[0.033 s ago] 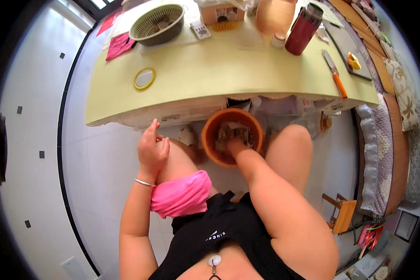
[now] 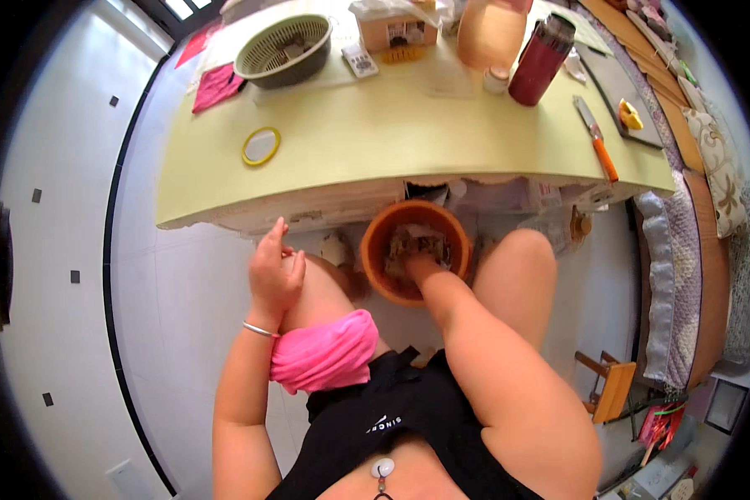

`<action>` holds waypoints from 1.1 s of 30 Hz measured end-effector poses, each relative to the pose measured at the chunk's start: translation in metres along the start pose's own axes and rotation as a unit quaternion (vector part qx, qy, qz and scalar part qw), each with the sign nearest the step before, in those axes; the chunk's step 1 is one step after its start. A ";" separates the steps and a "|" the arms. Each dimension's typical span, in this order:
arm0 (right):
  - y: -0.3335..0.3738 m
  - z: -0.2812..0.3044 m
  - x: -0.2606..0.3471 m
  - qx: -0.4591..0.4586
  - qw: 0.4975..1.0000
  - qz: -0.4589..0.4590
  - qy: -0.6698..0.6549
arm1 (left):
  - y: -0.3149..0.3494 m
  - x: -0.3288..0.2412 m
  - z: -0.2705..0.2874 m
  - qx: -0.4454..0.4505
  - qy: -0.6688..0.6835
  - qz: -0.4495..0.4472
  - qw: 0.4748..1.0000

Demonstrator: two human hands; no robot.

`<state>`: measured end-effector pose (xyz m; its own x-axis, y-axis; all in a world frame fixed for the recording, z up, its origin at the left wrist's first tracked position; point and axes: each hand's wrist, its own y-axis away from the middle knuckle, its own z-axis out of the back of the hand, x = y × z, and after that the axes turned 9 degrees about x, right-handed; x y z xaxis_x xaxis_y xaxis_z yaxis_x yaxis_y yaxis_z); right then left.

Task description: The person sits on the floor and peels peanuts by hand, placing the shells into a small bowl on their lap. They then close a jar of peanuts and place it on the table.

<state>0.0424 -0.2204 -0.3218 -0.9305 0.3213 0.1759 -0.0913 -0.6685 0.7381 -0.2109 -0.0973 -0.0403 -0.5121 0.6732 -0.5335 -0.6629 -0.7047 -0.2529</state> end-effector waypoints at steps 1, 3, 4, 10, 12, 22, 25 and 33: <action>0.001 0.010 0.004 0.016 1.000 0.000 0.000 | 0.001 0.000 0.000 -0.001 -0.004 -0.001 1.000; 0.017 0.046 0.027 0.092 0.996 0.010 0.007 | 0.009 0.004 0.008 0.018 -0.014 0.025 0.999; 0.031 0.065 0.042 0.150 0.989 0.012 0.012 | 0.010 0.005 0.012 0.018 -0.019 0.029 0.999; 0.041 0.080 0.018 0.005 0.998 0.032 0.045 | -0.005 -0.010 -0.005 0.052 -0.040 -0.005 0.998; 0.043 0.097 0.008 -0.058 0.997 0.013 0.057 | -0.008 -0.015 -0.010 0.063 -0.054 -0.022 0.996; 0.203 0.213 -0.051 -0.106 0.993 0.002 0.056 | -0.009 -0.029 -0.004 0.101 -0.104 -0.036 0.989; 0.229 0.205 -0.106 -0.138 0.988 0.045 -0.049 | -0.008 -0.029 -0.007 0.105 -0.090 -0.032 0.990; 0.233 0.172 -0.131 -0.193 0.957 0.050 -0.209 | -0.024 -0.009 -0.012 0.036 -0.046 -0.037 0.998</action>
<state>0.2044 -0.3030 -0.0610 -0.7249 0.4293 0.5387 -0.2092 -0.8823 0.4217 -0.1841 -0.0893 -0.0398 -0.5066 0.7427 -0.4379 -0.7367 -0.6368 -0.2276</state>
